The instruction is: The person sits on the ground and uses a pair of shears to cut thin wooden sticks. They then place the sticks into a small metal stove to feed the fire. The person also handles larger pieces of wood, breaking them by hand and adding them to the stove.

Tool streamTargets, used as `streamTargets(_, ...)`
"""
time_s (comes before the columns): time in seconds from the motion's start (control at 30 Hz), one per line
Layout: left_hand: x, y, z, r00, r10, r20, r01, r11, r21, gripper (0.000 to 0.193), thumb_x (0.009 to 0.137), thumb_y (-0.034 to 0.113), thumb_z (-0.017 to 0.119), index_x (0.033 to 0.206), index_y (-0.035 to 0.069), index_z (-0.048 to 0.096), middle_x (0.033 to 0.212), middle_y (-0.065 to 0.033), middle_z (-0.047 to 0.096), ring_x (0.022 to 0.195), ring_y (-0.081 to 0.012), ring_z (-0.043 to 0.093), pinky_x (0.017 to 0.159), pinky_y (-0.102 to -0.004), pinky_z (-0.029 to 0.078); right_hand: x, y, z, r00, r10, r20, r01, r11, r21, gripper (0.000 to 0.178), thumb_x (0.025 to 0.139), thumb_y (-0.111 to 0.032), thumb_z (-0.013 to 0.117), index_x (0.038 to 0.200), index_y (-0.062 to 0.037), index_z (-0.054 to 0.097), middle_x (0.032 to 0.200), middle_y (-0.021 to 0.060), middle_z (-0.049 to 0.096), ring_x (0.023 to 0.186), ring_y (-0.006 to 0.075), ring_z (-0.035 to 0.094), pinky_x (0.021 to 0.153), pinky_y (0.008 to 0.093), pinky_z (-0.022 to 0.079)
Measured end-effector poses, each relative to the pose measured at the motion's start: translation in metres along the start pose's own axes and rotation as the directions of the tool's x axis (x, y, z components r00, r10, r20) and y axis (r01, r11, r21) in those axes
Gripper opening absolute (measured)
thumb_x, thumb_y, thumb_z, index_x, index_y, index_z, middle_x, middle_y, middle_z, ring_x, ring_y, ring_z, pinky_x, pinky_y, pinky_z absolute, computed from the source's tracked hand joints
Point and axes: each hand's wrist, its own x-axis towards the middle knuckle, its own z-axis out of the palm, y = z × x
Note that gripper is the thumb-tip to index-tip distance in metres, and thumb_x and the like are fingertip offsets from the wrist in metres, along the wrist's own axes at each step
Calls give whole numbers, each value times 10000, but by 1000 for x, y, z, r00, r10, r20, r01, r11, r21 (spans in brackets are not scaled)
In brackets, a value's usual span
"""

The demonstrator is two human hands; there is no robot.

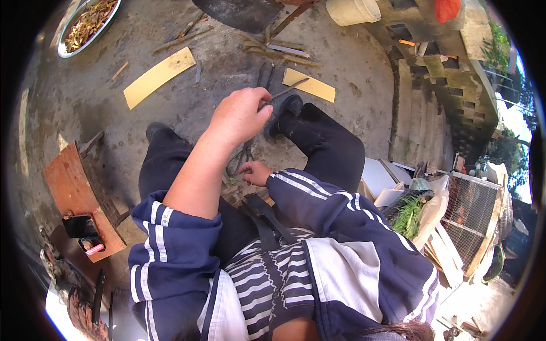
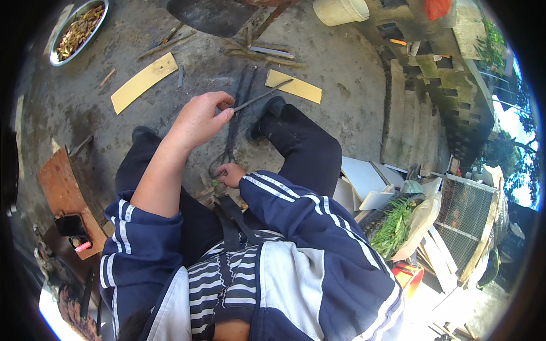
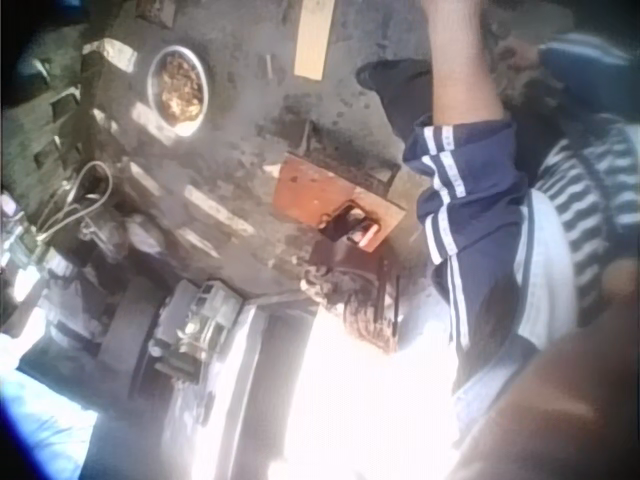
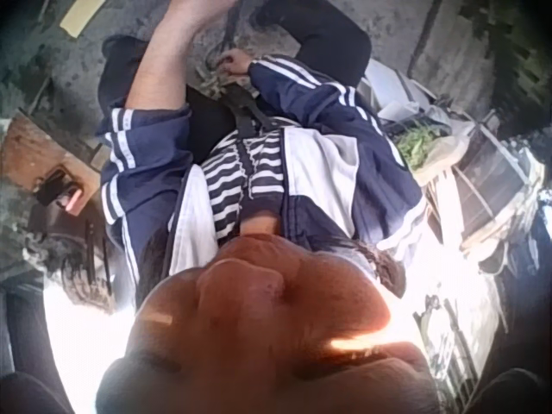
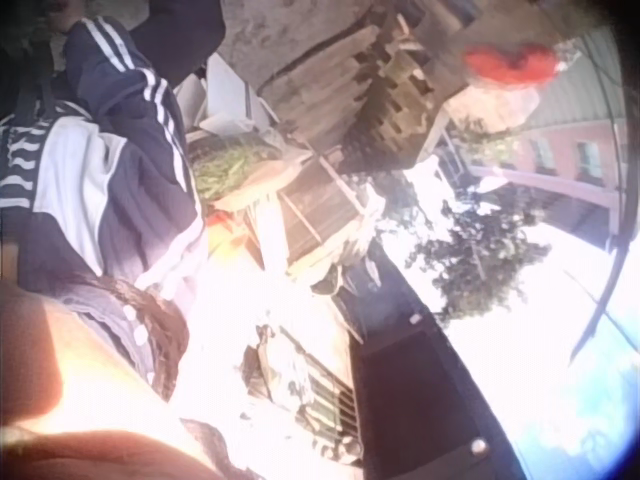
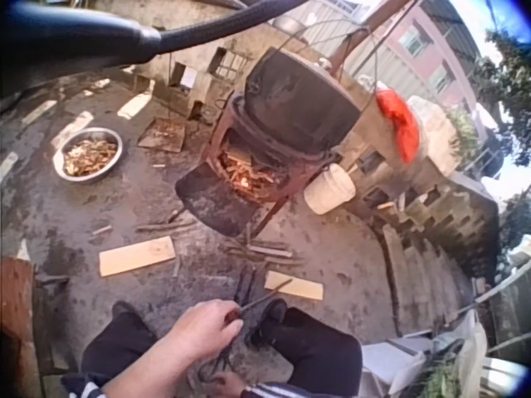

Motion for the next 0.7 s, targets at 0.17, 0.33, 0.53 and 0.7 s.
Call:
streamTargets(0.17, -11, 5, 14, 979, 70, 190, -84, 994, 63, 261, 803, 184, 603, 1014, 33, 631, 951, -162, 648, 923, -330, 609, 793, -403, 486, 31, 38, -9, 952, 178, -248, -209, 972, -104, 506, 675, -86, 676, 1165, -12, 573, 855, 185, 671, 733, 275, 662, 662, 363, 514)
streamTargets(0.33, -23, 4, -26, 988, -55, -146, 76, 987, 141, 253, 813, 177, 602, 1021, 36, 625, 966, -162, 646, 899, -334, 616, 787, -403, 490, 61, 73, -11, 872, 350, -343, -371, 929, 6, 729, 632, -151, 719, 1294, 3, 456, 1161, 265, 573, 1076, 349, 572, 899, 380, 465)
streamTargets(0.53, -38, -10, -57, 924, -133, -358, 147, 989, 13, 264, 793, 122, 626, 1040, 28, 608, 916, -150, 632, 855, -341, 599, 738, -384, 478, 98, 96, 9, 813, 450, -371, -475, 880, 25, 920, 692, -87, 759, 1429, -15, 213, 1131, 239, 583, 993, 307, 604, 808, 365, 491)
streamTargets(0.7, -23, 3, -58, 970, -105, -218, 116, 993, 37, 312, 742, 69, 658, 1046, 24, 600, 923, -161, 616, 866, -350, 582, 745, -378, 466, 108, 64, -1, 742, 617, -260, -585, 787, 197, 1089, 749, -104, 723, 1474, -135, -88, 1360, 264, 420, 1197, 319, 492, 990, 347, 392)
